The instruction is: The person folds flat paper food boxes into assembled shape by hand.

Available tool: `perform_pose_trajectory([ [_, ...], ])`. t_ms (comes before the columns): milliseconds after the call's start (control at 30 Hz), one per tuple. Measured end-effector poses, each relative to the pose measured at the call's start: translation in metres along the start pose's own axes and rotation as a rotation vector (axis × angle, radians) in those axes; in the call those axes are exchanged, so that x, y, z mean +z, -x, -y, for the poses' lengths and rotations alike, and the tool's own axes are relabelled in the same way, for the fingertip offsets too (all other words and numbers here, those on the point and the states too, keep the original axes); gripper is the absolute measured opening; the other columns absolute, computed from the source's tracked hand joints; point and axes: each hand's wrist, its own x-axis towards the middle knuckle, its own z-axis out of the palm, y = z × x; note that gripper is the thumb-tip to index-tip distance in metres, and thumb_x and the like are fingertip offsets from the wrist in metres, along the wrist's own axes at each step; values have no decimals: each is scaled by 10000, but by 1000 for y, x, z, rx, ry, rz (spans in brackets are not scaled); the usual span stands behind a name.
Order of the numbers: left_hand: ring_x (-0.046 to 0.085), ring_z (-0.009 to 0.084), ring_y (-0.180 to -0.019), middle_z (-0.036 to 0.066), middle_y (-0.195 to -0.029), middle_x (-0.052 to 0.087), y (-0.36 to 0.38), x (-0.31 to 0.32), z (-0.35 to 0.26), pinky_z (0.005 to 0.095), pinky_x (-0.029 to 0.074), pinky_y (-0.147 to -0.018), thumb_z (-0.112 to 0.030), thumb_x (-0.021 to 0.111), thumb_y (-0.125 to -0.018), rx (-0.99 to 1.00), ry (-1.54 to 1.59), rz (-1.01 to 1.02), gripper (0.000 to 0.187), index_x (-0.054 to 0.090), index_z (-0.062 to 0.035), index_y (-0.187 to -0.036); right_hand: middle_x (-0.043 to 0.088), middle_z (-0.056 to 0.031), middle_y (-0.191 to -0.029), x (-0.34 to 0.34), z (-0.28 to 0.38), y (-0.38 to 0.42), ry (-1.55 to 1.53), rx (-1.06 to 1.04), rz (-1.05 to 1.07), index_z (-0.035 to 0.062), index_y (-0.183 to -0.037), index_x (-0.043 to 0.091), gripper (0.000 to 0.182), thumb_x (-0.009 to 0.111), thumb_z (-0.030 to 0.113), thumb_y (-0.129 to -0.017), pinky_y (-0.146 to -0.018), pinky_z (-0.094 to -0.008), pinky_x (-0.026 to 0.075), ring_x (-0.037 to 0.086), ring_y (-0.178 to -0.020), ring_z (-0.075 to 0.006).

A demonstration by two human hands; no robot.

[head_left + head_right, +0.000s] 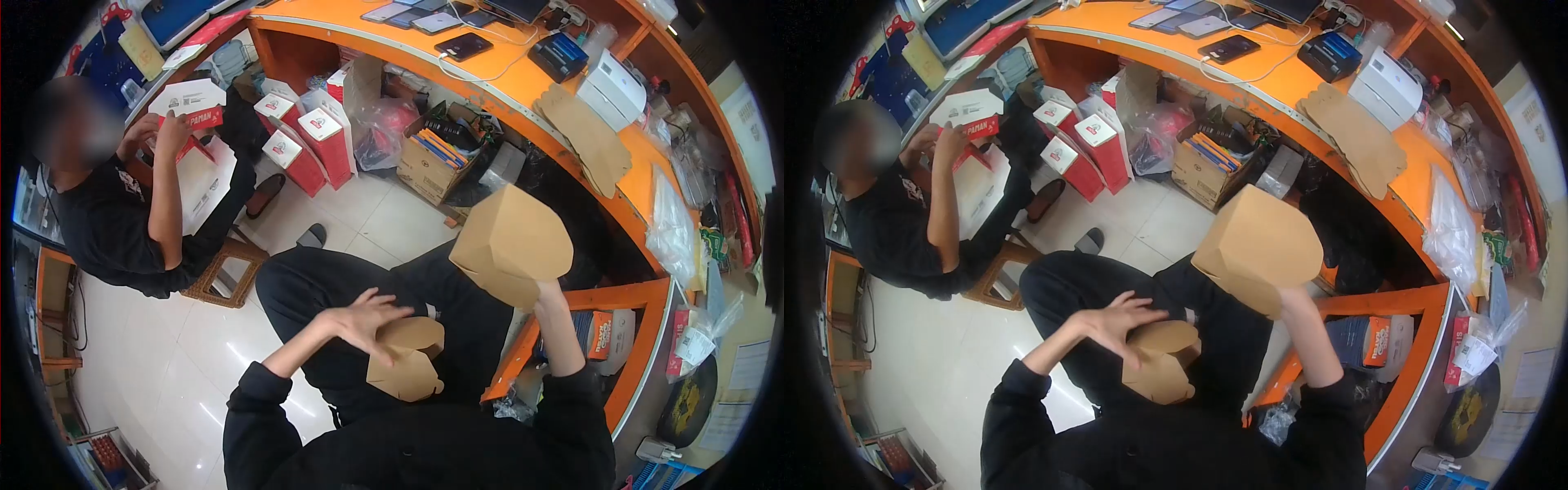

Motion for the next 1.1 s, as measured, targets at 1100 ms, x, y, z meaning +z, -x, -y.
perform_pose_trajectory([
  [1100,421,212,-1210,110,-1303,447,-2,-81,-55,344,329,-1023,-393,688,-806,-25,1132,-1192,823,236,-96,-1427,536,-111,-1228,67,-39,-42,29,-200,525,35,-1253,483,551,727,139,-770,-938,-335,422,507,-1118,-196],
])
